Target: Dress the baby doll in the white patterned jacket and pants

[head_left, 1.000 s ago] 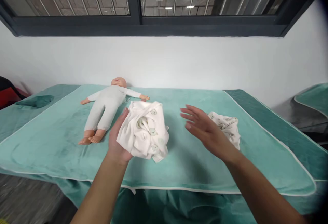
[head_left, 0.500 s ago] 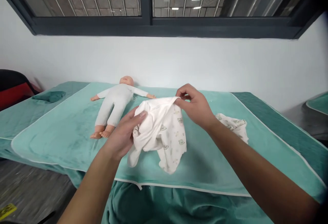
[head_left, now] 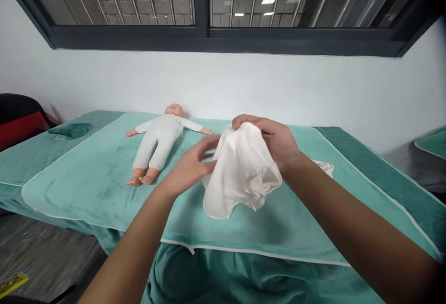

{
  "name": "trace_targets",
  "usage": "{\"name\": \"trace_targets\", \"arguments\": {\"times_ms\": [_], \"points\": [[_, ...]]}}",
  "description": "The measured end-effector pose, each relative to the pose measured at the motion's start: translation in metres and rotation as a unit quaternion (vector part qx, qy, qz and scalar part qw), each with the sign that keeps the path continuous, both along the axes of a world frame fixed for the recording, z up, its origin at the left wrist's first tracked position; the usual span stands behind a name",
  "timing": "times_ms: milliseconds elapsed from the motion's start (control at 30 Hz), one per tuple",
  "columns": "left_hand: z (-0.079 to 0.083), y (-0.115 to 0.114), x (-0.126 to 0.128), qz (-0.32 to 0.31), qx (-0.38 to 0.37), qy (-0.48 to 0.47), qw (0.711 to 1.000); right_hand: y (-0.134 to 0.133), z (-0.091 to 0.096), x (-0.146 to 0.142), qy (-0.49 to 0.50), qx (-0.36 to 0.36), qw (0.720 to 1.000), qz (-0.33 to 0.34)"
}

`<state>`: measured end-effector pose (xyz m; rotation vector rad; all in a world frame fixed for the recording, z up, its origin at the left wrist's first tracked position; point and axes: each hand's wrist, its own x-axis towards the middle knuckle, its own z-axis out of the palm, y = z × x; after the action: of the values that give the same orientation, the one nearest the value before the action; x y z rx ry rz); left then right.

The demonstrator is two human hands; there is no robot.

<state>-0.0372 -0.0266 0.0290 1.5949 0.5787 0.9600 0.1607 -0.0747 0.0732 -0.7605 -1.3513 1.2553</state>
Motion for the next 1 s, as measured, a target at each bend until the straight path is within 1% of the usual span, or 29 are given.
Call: {"name": "trace_targets", "arguments": {"times_ms": [33,67,100,133,200,233,267,300,333,367,433,467,500,533,567,667,700,733,767,800,833,867,933,967,1000], "points": [[-0.001,0.0,0.003,-0.044,-0.005,0.054,0.998,0.0,-0.001,0.002,0.0,-0.005,1.0,0.008],[-0.002,-0.001,0.006,-0.069,-0.005,0.099,0.993,-0.001,-0.001,0.005,-0.006,-0.007,1.0,0.014],[-0.003,-0.001,0.008,-0.066,0.004,0.13,0.989,-0.003,-0.001,0.009,-0.016,-0.006,1.0,0.016],[-0.004,0.0,0.009,-0.034,0.019,0.144,0.989,-0.005,-0.001,0.013,-0.033,-0.005,0.999,0.017],[-0.004,0.002,0.008,0.082,0.058,0.128,0.987,-0.011,-0.001,0.024,-0.09,0.0,0.996,0.005],[-0.002,0.004,0.007,0.14,0.081,0.108,0.981,-0.013,-0.001,0.029,-0.136,0.003,0.991,-0.013],[0.0,0.005,0.006,0.185,0.108,0.085,0.973,-0.015,-0.002,0.034,-0.194,0.009,0.98,-0.046],[0.003,0.007,0.005,0.214,0.14,0.066,0.964,-0.016,-0.003,0.038,-0.261,0.017,0.961,-0.091],[0.007,0.008,0.004,0.232,0.18,0.052,0.955,-0.015,-0.004,0.042,-0.332,0.03,0.932,-0.144],[0.011,0.008,0.004,0.239,0.222,0.048,0.944,-0.014,-0.006,0.044,-0.399,0.047,0.894,-0.199],[0.018,0.009,0.005,0.246,0.298,0.07,0.92,-0.009,-0.01,0.048,-0.507,0.087,0.806,-0.294],[0.02,0.009,0.006,0.253,0.329,0.094,0.905,-0.007,-0.012,0.049,-0.544,0.102,0.766,-0.326],[0.022,0.009,0.006,0.266,0.356,0.125,0.887,-0.005,-0.014,0.052,-0.572,0.112,0.733,-0.351],[0.023,0.01,0.005,0.284,0.378,0.165,0.866,-0.003,-0.016,0.054,-0.593,0.116,0.707,-0.368],[0.023,0.01,0.003,0.302,0.394,0.21,0.842,-0.003,-0.018,0.058,-0.609,0.113,0.688,-0.378],[0.019,0.014,-0.008,0.344,0.407,0.343,0.773,-0.005,-0.027,0.073,-0.654,0.089,0.639,-0.396],[0.017,0.015,-0.013,0.355,0.402,0.372,0.758,-0.008,-0.031,0.079,-0.666,0.089,0.621,-0.404],[0.015,0.017,-0.017,0.365,0.394,0.386,0.75,-0.01,-0.035,0.084,-0.673,0.097,0.606,-0.413],[0.012,0.019,-0.021,0.375,0.383,0.388,0.75,-0.013,-0.039,0.089,-0.671,0.112,0.6,-0.421],[0.01,0.02,-0.025,0.382,0.368,0.38,0.758,-0.016,-0.042,0.092,-0.655,0.129,0.61,-0.427],[0.008,0.021,-0.029,0.385,0.349,0.366,0.772,-0.019,-0.045,0.095,-0.624,0.137,0.635,-0.433],[0.008,0.021,-0.032,0.385,0.328,0.351,0.788,-0.022,-0.046,0.098,-0.58,0.131,0.675,-0.437],[0.009,0.021,-0.038,0.387,0.287,0.321,0.815,-0.03,-0.045,0.1,-0.468,0.076,0.758,-0.447],[0.01,0.021,-0.041,0.393,0.272,0.311,0.822,-0.033,-0.043,0.101,-0.418,0.039,0.786,-0.454],[0.012,0.021,-0.043,0.402,0.261,0.307,0.822,-0.036,-0.04,0.102,-0.385,0.006,0.801,-0.459]]}}
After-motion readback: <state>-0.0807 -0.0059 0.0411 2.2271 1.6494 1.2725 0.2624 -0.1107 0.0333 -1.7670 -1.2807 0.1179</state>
